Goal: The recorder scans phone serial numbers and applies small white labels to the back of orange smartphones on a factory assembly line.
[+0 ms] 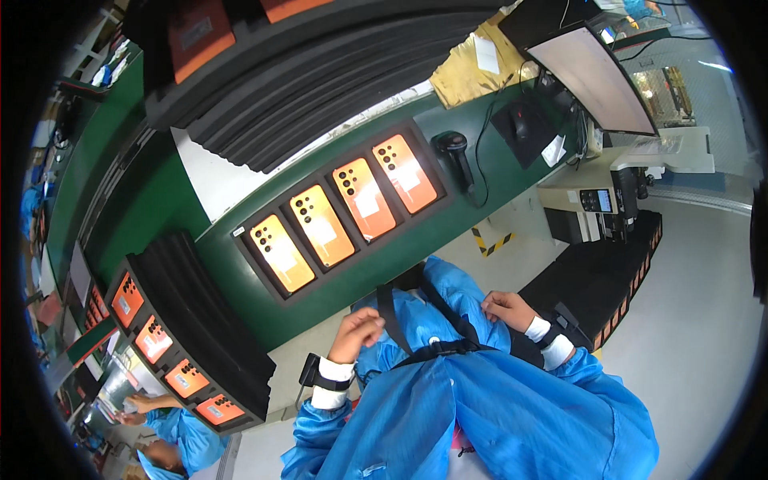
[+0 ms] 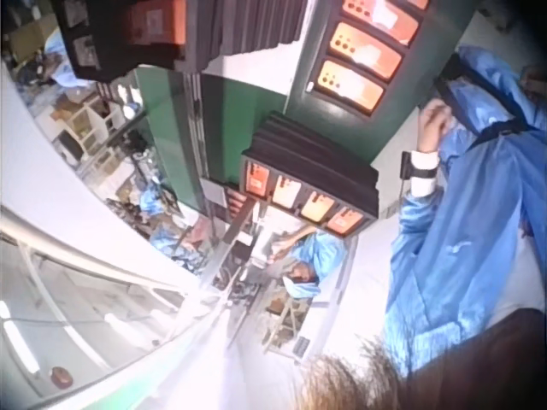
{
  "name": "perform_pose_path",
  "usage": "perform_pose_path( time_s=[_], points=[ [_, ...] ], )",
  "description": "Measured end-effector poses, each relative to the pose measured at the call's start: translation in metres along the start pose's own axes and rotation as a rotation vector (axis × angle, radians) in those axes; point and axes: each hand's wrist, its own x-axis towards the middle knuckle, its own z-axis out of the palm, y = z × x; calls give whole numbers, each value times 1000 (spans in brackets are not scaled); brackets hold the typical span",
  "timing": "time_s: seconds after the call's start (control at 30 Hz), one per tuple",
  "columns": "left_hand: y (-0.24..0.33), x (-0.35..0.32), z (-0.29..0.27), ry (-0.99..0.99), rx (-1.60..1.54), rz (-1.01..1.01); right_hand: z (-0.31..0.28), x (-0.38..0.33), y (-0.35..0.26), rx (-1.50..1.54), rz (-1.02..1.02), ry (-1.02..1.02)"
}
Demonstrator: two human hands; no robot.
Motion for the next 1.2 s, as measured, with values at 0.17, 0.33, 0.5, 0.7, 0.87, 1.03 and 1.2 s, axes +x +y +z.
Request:
perform_pose_path(
  time_s=[0.17, 0.33, 0.5, 0.7, 0.87, 1.03, 1.2],
  points=[
    [-12, -3, -38, 465, -262, 281, -18, 13, 13, -65, -50, 53],
    [-12, -31, -79, 1068, -16, 678, -45, 68, 14, -89, -168, 177],
    [6, 6, -158, 1563, 381, 829, -89, 183, -41, -200, -495, 682],
    [5, 52, -214, 1262, 132, 539, -131, 285, -109, -212, -333, 690],
    [4, 49, -225, 1175, 33, 435, -122, 313, -113, -495, -524, 729],
    [8, 53, -193, 1274, 109, 453, -127, 295, -128, 194, -322, 395],
    [12, 66, -142, 1455, 272, 488, -122, 220, -151, 168, -488, 267]
  ],
)
